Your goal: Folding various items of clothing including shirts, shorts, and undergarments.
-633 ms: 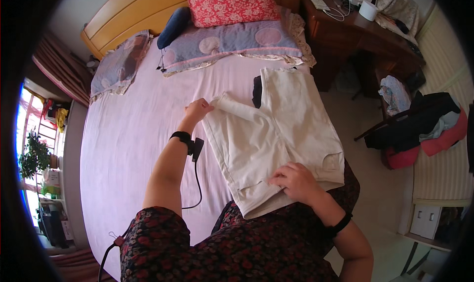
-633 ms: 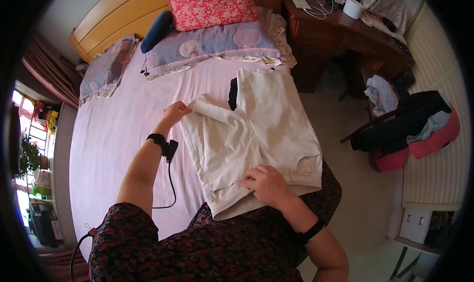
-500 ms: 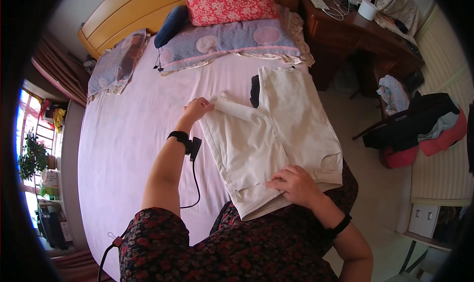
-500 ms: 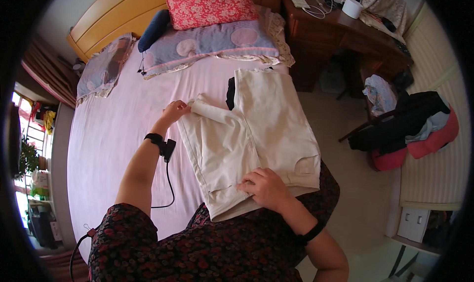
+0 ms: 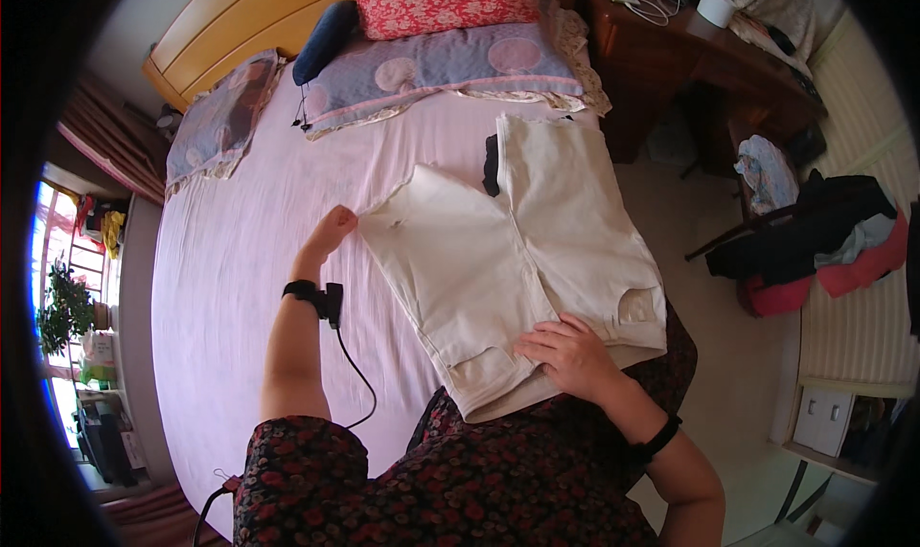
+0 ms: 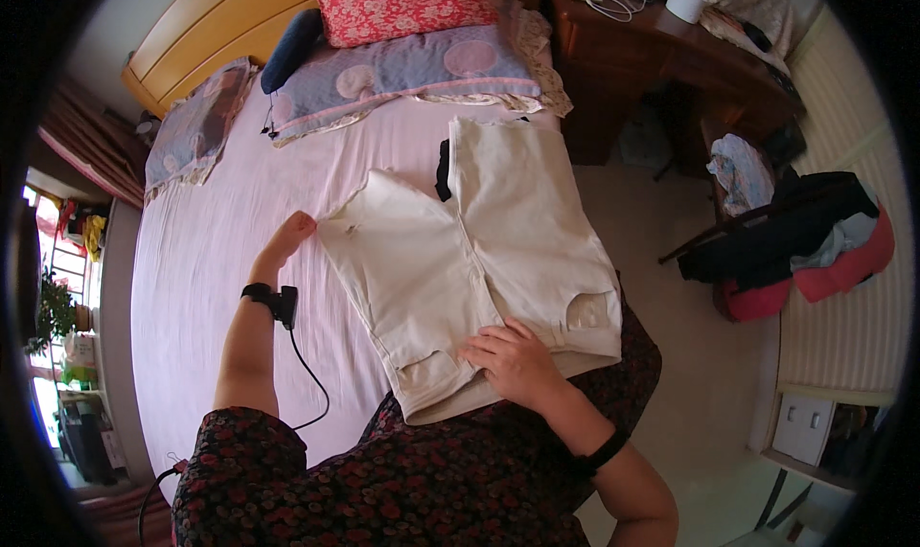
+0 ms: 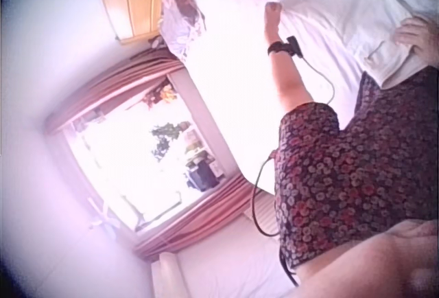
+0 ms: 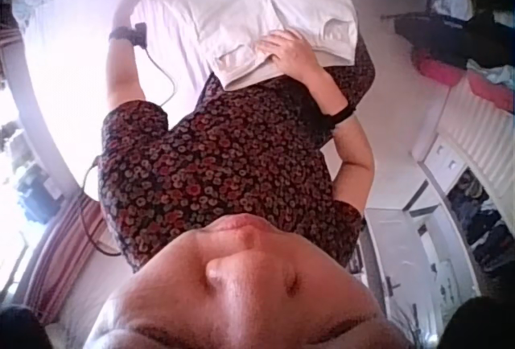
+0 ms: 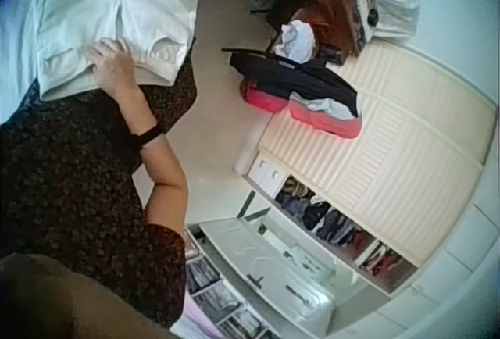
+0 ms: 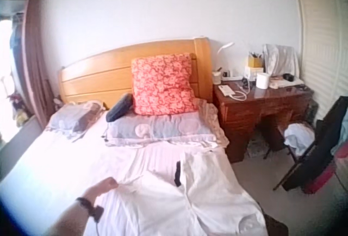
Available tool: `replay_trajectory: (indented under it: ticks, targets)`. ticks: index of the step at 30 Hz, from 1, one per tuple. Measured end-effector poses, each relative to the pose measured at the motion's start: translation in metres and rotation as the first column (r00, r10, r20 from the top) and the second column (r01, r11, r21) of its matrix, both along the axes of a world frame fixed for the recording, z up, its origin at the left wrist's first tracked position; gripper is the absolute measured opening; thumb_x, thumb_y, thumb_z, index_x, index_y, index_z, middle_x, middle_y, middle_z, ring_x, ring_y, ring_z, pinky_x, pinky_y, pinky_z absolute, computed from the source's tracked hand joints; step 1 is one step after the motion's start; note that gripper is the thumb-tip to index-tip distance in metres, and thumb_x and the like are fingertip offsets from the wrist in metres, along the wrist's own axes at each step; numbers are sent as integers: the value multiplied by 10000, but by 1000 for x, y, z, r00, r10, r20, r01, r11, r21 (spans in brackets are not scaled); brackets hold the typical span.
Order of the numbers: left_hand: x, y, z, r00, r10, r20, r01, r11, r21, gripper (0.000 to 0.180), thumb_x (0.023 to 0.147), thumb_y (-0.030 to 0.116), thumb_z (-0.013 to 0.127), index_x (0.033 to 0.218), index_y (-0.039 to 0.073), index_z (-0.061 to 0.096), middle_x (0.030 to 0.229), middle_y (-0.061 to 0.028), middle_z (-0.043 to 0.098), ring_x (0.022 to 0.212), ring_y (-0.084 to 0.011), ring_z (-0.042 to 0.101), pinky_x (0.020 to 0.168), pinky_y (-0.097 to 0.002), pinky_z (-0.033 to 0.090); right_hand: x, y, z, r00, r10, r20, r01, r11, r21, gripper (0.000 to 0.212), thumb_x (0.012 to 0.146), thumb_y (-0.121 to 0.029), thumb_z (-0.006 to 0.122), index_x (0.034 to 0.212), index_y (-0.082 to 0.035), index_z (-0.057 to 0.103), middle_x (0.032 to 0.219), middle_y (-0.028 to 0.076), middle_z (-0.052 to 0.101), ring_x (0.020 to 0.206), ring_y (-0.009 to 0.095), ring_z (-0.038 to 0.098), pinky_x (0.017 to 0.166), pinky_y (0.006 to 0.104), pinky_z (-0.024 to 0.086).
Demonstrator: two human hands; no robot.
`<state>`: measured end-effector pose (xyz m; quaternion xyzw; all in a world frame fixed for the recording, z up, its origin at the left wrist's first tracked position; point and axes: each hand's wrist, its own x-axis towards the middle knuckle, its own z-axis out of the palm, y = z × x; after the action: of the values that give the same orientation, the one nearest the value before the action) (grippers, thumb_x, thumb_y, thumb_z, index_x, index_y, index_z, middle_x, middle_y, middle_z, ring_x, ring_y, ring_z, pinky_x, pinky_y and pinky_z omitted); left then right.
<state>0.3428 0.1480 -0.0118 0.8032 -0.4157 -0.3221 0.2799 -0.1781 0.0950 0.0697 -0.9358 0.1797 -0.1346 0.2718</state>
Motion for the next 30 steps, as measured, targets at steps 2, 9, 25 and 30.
replay_trajectory:
  ticks: [2,9,25,30]
  targets:
    - [-23,-21,-1,946,81,315,-60,995,-77,196,892,246,568,994,80,586,969,-58,627,940,-223,583,851,-376,439,0,-3,2,999,46,25,-46,999,23,295,729,-88,625,997,-190,697,1082,-43,654,1083,161,565,993,404,389]
    - [-113,-115,14,789,122,602,116,933,-341,304,921,311,501,1172,146,547,1223,-107,546,1093,-307,541,921,-435,412,-6,4,3,993,106,-49,-102,992,72,356,723,-64,613,1025,-235,692,1115,-55,652,1113,154,564,1000,424,367]
    - [-99,-159,33,996,-93,-6,85,933,-349,305,888,185,575,1185,143,630,1017,-64,657,917,-171,605,815,-347,462,-7,4,1,971,226,-76,-225,974,27,324,790,-139,607,1098,-227,660,1201,-44,614,1174,158,526,1034,423,301]
    - [-157,-137,32,686,44,726,279,906,-319,494,805,213,654,1270,164,493,1330,-52,482,1186,-250,482,940,-432,393,-20,-24,27,995,94,46,-104,874,474,299,795,-170,640,1093,-152,652,1189,64,609,1135,261,528,1009,421,351]
